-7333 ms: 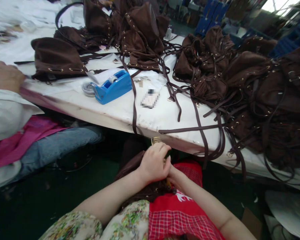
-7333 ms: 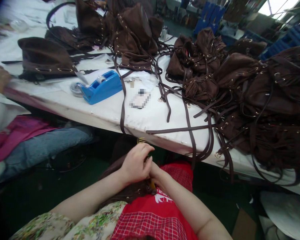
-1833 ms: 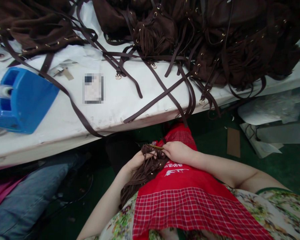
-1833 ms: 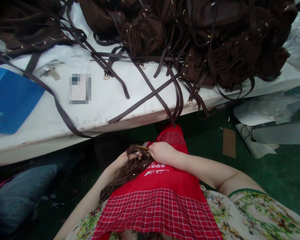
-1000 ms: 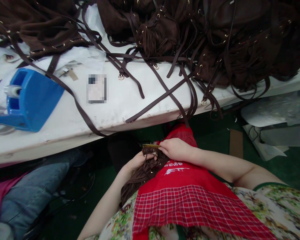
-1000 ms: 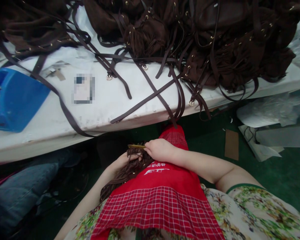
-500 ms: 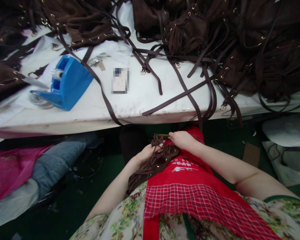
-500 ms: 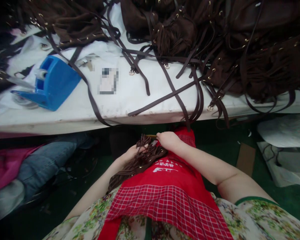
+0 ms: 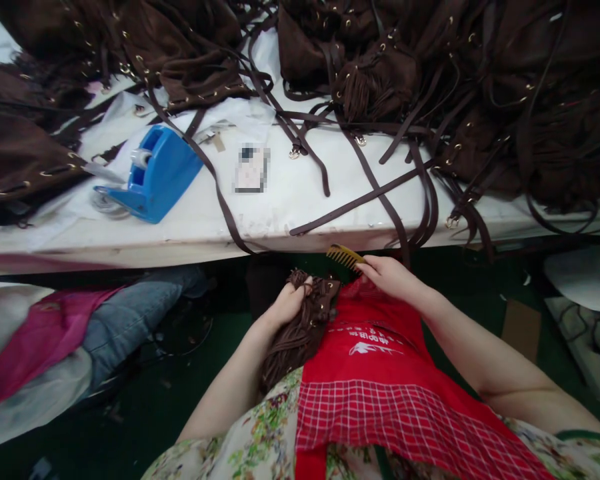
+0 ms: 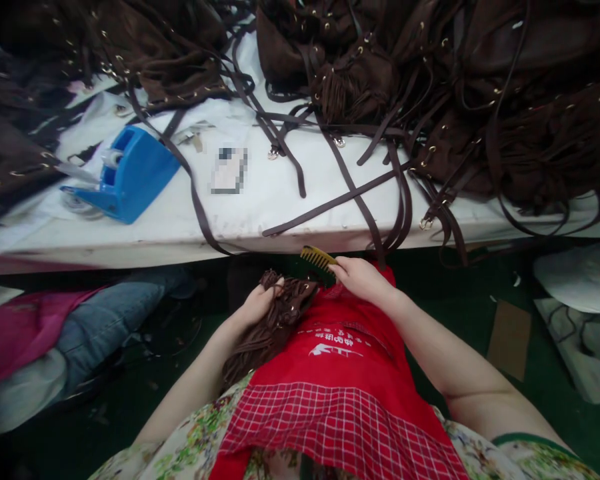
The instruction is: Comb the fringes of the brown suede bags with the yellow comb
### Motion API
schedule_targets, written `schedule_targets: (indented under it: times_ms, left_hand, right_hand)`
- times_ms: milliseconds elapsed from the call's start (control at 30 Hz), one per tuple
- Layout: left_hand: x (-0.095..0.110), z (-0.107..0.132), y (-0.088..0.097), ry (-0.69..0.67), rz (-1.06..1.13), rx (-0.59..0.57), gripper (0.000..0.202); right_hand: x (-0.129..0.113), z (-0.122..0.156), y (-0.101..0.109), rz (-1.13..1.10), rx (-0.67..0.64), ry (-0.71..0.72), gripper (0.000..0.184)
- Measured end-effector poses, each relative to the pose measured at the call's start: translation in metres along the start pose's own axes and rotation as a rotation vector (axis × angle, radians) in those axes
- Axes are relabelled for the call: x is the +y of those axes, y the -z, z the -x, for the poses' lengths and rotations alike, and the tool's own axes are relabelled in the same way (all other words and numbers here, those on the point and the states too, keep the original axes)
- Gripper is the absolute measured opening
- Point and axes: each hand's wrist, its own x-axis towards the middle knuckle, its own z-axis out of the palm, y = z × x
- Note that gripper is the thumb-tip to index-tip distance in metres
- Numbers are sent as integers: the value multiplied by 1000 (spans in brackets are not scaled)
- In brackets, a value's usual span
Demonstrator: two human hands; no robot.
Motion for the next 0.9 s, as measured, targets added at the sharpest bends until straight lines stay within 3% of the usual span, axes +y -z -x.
schedule_targets:
  times_ms: [133,300,467,667,733,900]
  left_hand:
    - [4,2,36,29,-170,379,32]
    - [17,25,68,64,-280,609,29]
    - [46,39,84,24,-294,638,21]
    - [56,53,97,-106,-109,616,12]
    - [51,57,95,-113,-9,591,15]
    - [31,62,91,-81,215,521,24]
  right_hand:
    - [-6,18,11,-249,65,89,30]
    - [-19,19,8,-509,107,138,41]
    - [-55,7,0,-729,-19,274,36]
    - [-72,-28,-38,-657,-133,278,33]
    - [-77,-36,-53,-646,-116,299,36]
    - [-94,-44,-79,-536,102,386,46]
